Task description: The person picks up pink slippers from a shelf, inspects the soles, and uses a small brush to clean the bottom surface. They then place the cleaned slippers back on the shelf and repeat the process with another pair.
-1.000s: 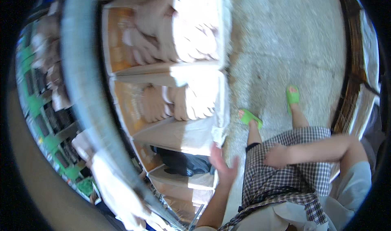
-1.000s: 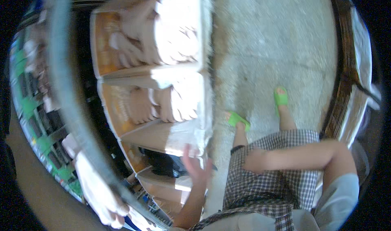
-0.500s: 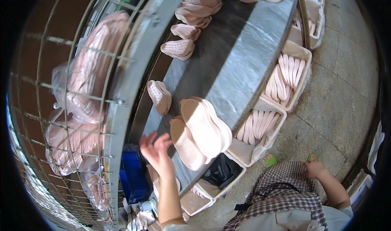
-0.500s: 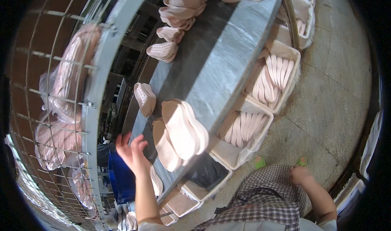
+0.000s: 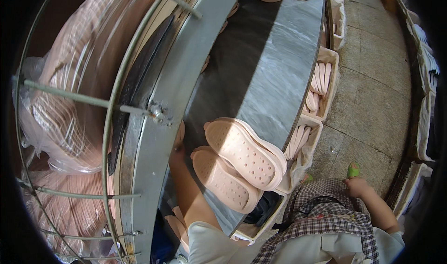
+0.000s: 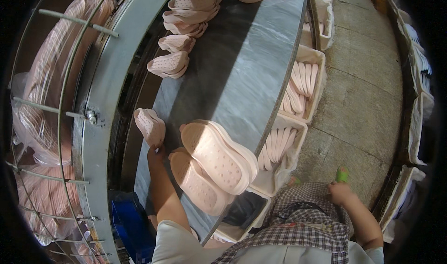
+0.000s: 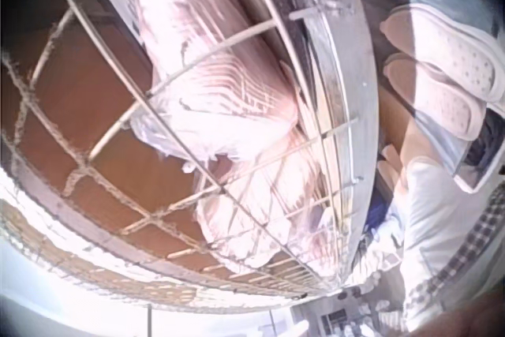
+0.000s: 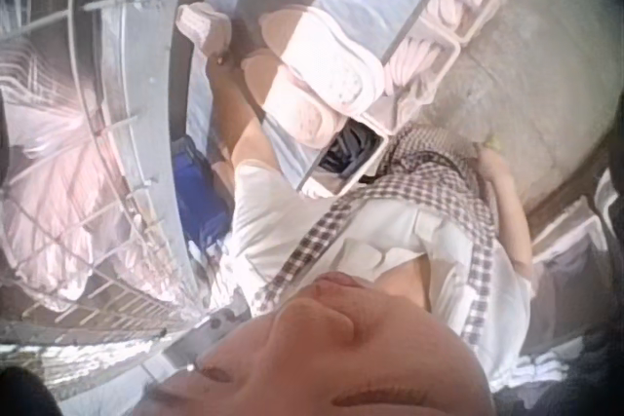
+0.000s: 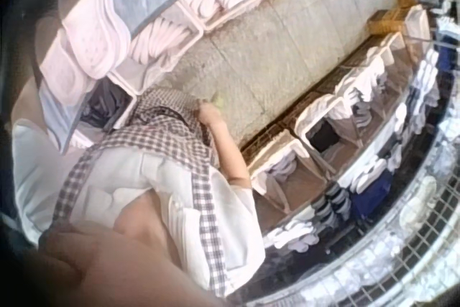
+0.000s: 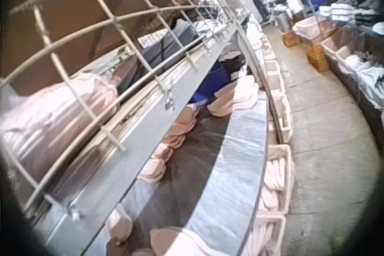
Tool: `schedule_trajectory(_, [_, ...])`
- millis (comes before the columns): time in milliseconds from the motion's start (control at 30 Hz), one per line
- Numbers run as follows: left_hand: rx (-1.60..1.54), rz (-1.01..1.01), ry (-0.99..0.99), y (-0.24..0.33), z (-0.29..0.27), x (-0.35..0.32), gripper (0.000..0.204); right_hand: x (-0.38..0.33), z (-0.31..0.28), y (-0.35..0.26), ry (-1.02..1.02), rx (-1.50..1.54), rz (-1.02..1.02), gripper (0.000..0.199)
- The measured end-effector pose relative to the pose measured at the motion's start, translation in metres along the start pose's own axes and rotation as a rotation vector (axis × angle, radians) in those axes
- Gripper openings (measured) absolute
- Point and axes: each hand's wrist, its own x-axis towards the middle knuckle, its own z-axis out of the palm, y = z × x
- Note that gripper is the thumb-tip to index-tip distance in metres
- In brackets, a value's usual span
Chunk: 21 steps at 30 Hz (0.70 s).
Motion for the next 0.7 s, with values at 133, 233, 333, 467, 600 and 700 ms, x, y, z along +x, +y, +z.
schedule_trajectory(133, [-0.901,-0.199,0.061,0.034,0.035,0.000,0.034,-0.001,-0.012,-0.010,0.092,0.065,-0.077,0.035])
schedule_trajectory(233, [-0.915,-0.258,0.013,0.111,0.101,-0.078,0.036,0.008,-0.047,-0.014,0.232,0.127,-0.202,0.039])
schedule_trajectory(333, [-0.828,-0.397,-0.132,0.193,0.189,-0.186,0.036,0.010,-0.093,-0.032,0.530,0.360,-0.418,0.042])
schedule_trajectory(467, [-0.606,-0.452,-0.250,0.249,0.308,-0.316,0.043,-0.001,-0.155,-0.073,0.370,1.191,-0.673,0.054])
schedule_trajectory(600, [-0.544,-0.632,-0.413,0.240,0.403,-0.397,0.059,-0.017,-0.183,-0.092,0.100,1.903,-0.842,0.085])
schedule_trajectory(700, [-0.444,-0.677,-0.595,0.212,0.456,-0.431,0.067,-0.039,-0.185,-0.057,-0.128,2.140,-0.907,0.081])
